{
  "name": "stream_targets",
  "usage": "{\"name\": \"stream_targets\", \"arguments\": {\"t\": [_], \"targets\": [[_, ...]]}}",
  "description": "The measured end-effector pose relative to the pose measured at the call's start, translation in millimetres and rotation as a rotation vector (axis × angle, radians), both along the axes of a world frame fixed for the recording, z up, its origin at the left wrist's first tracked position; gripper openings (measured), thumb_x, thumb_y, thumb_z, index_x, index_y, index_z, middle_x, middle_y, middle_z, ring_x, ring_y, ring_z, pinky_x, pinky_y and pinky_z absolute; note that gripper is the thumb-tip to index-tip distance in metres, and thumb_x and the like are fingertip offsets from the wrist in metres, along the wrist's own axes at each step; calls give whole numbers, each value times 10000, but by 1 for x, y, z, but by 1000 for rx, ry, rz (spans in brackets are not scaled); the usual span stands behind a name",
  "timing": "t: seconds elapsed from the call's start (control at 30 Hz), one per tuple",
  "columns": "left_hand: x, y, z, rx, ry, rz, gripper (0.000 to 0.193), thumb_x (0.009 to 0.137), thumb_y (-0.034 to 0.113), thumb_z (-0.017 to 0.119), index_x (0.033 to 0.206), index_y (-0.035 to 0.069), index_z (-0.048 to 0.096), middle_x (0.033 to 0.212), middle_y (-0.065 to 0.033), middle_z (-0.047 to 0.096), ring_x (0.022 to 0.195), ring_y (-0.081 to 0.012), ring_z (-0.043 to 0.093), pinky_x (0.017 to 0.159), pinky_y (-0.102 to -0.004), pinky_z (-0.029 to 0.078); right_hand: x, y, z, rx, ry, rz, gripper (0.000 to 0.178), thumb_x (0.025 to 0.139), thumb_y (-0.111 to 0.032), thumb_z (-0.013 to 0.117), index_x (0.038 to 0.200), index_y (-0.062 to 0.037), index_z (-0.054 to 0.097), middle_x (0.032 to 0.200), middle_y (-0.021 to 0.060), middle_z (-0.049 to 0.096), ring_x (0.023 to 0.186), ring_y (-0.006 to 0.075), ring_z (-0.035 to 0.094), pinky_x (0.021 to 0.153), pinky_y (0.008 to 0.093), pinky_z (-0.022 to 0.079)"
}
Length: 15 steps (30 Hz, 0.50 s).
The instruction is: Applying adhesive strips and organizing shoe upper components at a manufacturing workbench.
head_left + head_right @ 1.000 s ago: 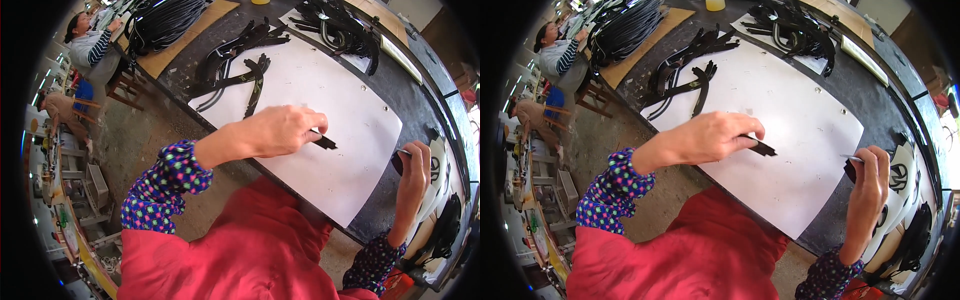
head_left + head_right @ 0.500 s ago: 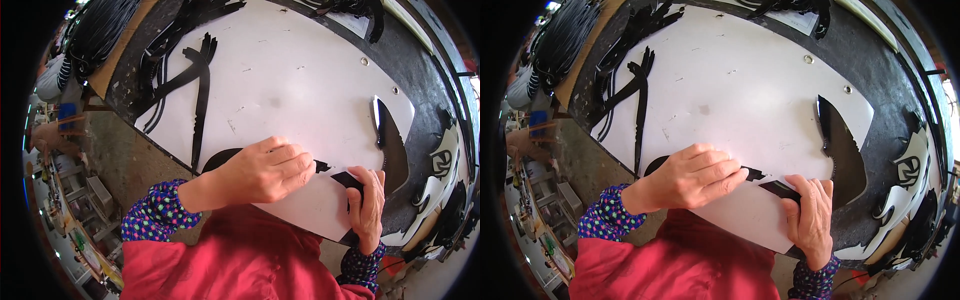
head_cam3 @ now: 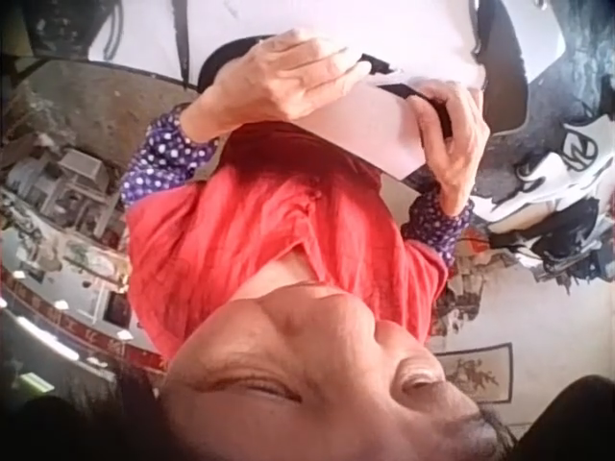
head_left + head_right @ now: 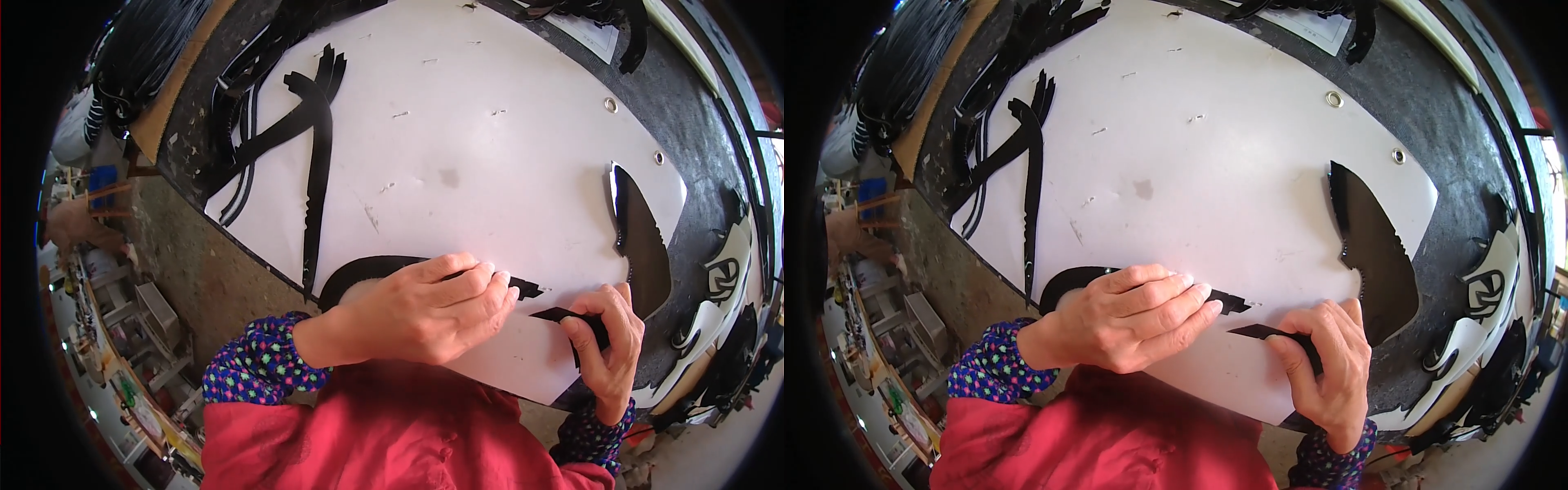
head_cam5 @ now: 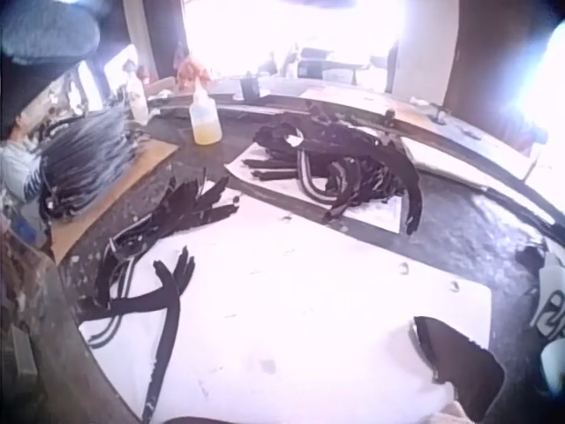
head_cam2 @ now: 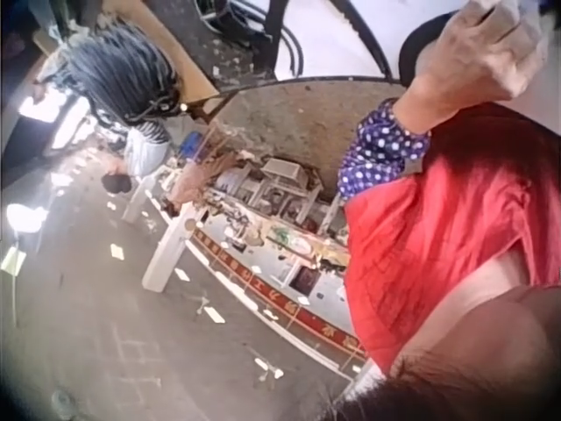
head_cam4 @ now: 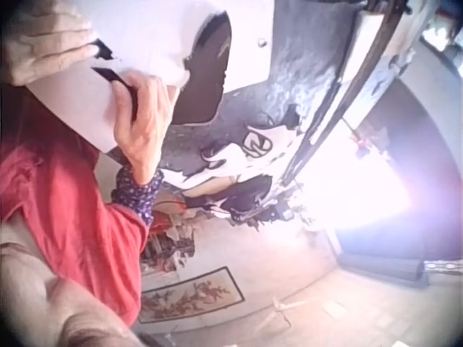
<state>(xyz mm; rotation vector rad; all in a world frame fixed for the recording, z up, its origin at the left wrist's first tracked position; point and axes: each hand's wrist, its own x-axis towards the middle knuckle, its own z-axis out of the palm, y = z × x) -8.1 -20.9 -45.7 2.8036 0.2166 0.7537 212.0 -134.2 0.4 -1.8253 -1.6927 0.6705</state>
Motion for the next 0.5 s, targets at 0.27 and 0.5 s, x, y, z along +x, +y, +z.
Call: {"name": "stream_targets", "arguments": {"t": [0.27, 0.5], "targets": [[0, 1, -1, -35, -40, -4, 201, 785, 74, 673, 974, 22, 719, 980, -67, 655, 927, -191, 634, 833, -308, 540, -7, 16, -3, -11, -96, 46, 103, 855, -95, 673, 800, -43, 603, 693, 53, 584, 619, 236, 524, 642, 341, 343], [-1, 1, -2, -54, -57, -3, 216, 762, 70, 677, 967, 20, 724, 973, -65, 661, 913, -188, 641, 836, -306, 541, -8, 17, -5, -15, -138, 40, 107, 851, -97, 673, 791, -46, 600, 701, 51, 594, 620, 241, 531, 644, 345, 345]]}}
